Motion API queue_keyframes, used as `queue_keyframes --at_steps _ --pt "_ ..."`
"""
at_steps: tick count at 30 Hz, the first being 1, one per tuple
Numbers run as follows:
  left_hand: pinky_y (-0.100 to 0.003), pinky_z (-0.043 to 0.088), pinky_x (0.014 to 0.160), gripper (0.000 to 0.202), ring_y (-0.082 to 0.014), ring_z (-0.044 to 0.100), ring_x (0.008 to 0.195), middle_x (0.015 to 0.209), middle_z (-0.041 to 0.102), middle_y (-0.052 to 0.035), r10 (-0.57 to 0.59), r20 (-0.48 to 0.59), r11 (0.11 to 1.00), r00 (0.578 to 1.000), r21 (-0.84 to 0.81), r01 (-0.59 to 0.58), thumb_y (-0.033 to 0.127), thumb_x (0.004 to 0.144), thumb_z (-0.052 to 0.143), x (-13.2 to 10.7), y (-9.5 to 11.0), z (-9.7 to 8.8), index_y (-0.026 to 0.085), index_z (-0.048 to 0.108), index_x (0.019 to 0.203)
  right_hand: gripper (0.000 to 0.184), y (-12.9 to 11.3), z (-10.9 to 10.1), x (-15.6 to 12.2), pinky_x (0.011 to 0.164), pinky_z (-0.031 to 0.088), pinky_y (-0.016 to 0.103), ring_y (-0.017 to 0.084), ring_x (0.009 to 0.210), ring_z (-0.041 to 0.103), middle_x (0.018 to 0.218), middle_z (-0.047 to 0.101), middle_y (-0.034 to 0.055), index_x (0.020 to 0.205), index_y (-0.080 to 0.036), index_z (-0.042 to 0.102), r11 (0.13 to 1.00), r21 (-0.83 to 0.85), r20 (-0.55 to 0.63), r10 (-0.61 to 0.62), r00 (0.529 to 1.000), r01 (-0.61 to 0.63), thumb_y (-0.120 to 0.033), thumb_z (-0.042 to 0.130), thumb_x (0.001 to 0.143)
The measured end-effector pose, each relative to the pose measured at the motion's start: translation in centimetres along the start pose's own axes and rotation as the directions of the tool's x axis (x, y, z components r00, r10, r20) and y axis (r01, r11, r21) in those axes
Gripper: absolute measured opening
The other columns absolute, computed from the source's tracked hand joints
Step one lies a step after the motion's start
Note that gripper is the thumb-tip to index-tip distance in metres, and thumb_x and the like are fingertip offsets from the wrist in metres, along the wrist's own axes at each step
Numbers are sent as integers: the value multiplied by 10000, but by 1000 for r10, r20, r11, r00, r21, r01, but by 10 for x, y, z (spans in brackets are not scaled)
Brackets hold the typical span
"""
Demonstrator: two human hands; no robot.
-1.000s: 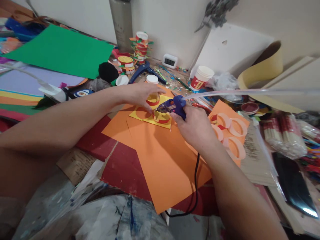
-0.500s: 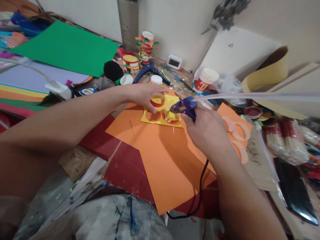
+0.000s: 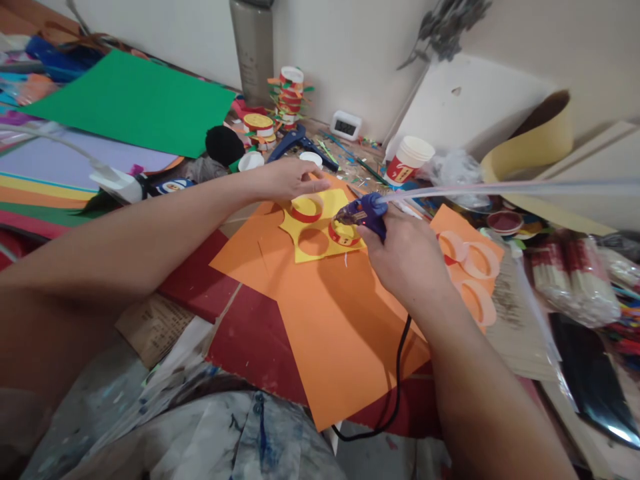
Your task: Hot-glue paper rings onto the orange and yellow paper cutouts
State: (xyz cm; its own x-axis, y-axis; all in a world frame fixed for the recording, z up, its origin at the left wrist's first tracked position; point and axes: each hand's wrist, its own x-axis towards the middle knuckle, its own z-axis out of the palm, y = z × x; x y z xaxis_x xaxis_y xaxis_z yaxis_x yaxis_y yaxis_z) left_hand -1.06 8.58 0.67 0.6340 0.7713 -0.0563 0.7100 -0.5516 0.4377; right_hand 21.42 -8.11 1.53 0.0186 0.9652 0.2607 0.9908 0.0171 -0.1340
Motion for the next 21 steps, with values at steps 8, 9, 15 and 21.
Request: queue_keyframes --at_steps 8,9,15,21 --pt "-483 555 984 702 -385 758 1103 1086 810 -150 -88 18 996 996 -11 88 767 930 547 4 -9 -4 180 832 1190 350 -6 -9 0 877 531 468 405 1062 751 1131 815 198 1143 -195 777 998 62 23 28 999 -29 -434 556 1015" --pt "-499 560 990 685 -404 760 1124 1081 813 -149 -84 21 995 996 -60 85 759 899 609 4 -11 -3 183 832 1195 350 -6 -10 0 870 530 462 398 1050 750 1117 815 198 1136 -194 779 997 70 23 26 999 -27 -432 550 1019" --pt "-427 642 921 299 -314 824 1022 932 842 -125 -11 190 525 982 -835 167 404 897 766 4 -7 6 143 810 1038 329 2 -1 -1 790 519 443 356 897 718 918 766 158 1089 -206 770 987 138 -178 -59 982 85 -469 595 998" --pt "-298 669 856 115 -165 786 743 819 827 -66 13 135 162 991 -978 131 111 980 691 -1 5 13 115 768 895 405 19 17 1 786 517 474 362 848 702 889 751 167 1035 -200 752 996 23 -357 -74 931 88 -566 579 1017"
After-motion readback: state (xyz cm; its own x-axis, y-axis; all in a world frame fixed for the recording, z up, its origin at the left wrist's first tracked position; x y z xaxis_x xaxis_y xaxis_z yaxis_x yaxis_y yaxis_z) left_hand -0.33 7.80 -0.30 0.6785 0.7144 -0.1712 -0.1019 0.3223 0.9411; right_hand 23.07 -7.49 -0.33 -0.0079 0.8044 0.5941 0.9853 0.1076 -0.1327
